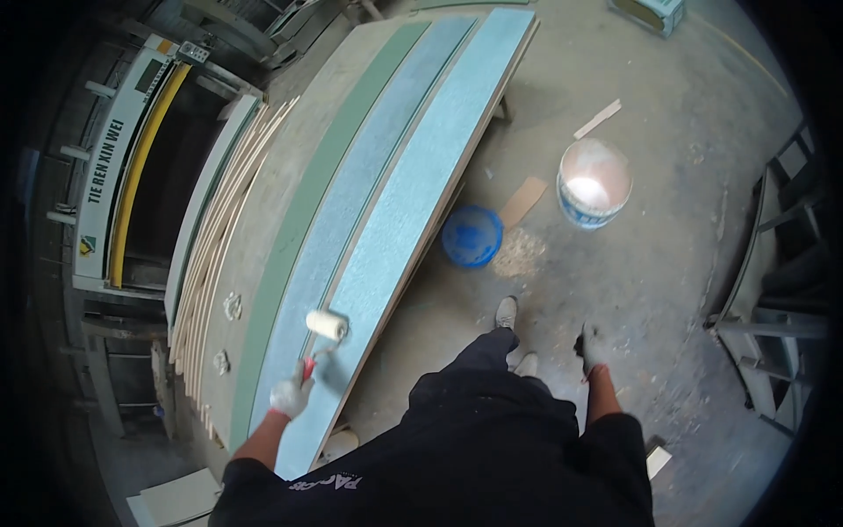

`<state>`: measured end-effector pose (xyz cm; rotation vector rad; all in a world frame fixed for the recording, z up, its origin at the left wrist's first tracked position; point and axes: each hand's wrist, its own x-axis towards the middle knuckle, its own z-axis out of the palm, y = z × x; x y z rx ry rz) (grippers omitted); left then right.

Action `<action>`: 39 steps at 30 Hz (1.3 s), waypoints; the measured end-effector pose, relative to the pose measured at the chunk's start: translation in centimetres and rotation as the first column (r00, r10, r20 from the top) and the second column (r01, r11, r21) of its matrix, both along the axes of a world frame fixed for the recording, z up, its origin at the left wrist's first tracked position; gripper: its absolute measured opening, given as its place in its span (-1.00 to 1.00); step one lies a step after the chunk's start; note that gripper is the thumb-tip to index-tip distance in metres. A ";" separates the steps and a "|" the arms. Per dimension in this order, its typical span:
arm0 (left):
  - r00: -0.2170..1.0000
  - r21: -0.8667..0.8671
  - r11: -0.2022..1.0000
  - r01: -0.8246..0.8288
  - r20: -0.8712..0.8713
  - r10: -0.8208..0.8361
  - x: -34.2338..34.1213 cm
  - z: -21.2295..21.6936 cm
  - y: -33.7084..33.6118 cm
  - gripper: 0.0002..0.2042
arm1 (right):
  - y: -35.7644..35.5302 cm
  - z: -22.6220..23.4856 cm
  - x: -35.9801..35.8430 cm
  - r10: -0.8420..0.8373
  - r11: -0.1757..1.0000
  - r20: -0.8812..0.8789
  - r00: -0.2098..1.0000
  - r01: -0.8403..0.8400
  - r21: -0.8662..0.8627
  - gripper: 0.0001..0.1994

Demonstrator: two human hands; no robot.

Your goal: Applying adhesive to wooden panels and assembling them using a pneumatic nail gun.

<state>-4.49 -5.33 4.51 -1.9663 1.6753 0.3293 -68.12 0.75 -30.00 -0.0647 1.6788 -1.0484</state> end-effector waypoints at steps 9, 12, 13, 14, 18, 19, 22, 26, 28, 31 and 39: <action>0.921 -0.145 0.936 0.321 -0.180 -0.344 -28.3 -2.8 -41.6 -0.42 | 0.2 0.9 -7.6 -0.411 0.899 -0.094 0.907 0.420 0.124 -0.74; 0.871 -0.202 0.905 0.376 -0.256 -0.419 -39.4 -4.8 -56.7 -0.47 | -2.5 1.5 -9.9 -0.560 0.796 -0.126 0.819 0.574 0.195 -0.77; 0.854 -0.234 0.887 0.397 -0.259 -0.451 -43.4 -5.5 -61.5 -0.50 | -3.7 1.4 -10.7 -0.583 0.780 -0.135 0.802 0.598 0.186 -0.77; 0.840 -0.268 0.870 0.413 -0.257 -0.478 -47.2 -5.9 -66.1 -0.52 | -5.1 1.4 -11.5 -0.614 0.748 -0.139 0.777 0.629 0.214 -0.78; 0.761 -0.363 0.794 0.487 -0.270 -0.590 -59.3 -8.4 -84.0 -0.53 | -15.0 4.7 -14.2 -0.558 0.770 -0.213 0.802 0.596 0.227 -0.78; 0.763 -0.380 0.800 0.464 -0.287 -0.579 -62.5 -8.6 -87.9 -0.53 | -17.1 5.4 -15.1 -0.567 0.759 -0.219 0.794 0.607 0.236 -0.78; 0.804 -0.217 0.933 0.288 -0.475 -0.359 -72.6 -6.1 -93.5 -0.51 | -23.4 7.6 -18.1 -0.148 0.934 -0.451 0.880 0.274 0.228 -0.70; 0.684 -0.533 0.736 0.416 -0.350 -0.640 -75.2 -5.4 -93.7 -0.52 | -28.5 9.0 -21.6 -0.039 0.947 -0.505 0.862 0.193 0.257 -0.65; 0.651 -0.522 0.664 0.535 -0.247 -0.718 -74.3 -5.1 -92.8 -0.57 | -29.5 7.6 -23.4 -0.091 0.950 -0.462 0.882 0.217 0.225 -0.65; 0.730 -0.413 0.723 0.555 -0.175 -0.661 -72.7 -6.0 -91.0 -0.60 | -32.1 4.6 -26.6 -0.005 0.974 -0.376 0.927 0.089 0.207 -0.63; 0.911 -0.020 0.927 0.374 -0.182 -0.371 -51.9 -0.5 -60.2 -0.39 | -35.1 -1.7 -36.7 0.113 0.989 -0.118 0.987 -0.101 0.110 -0.61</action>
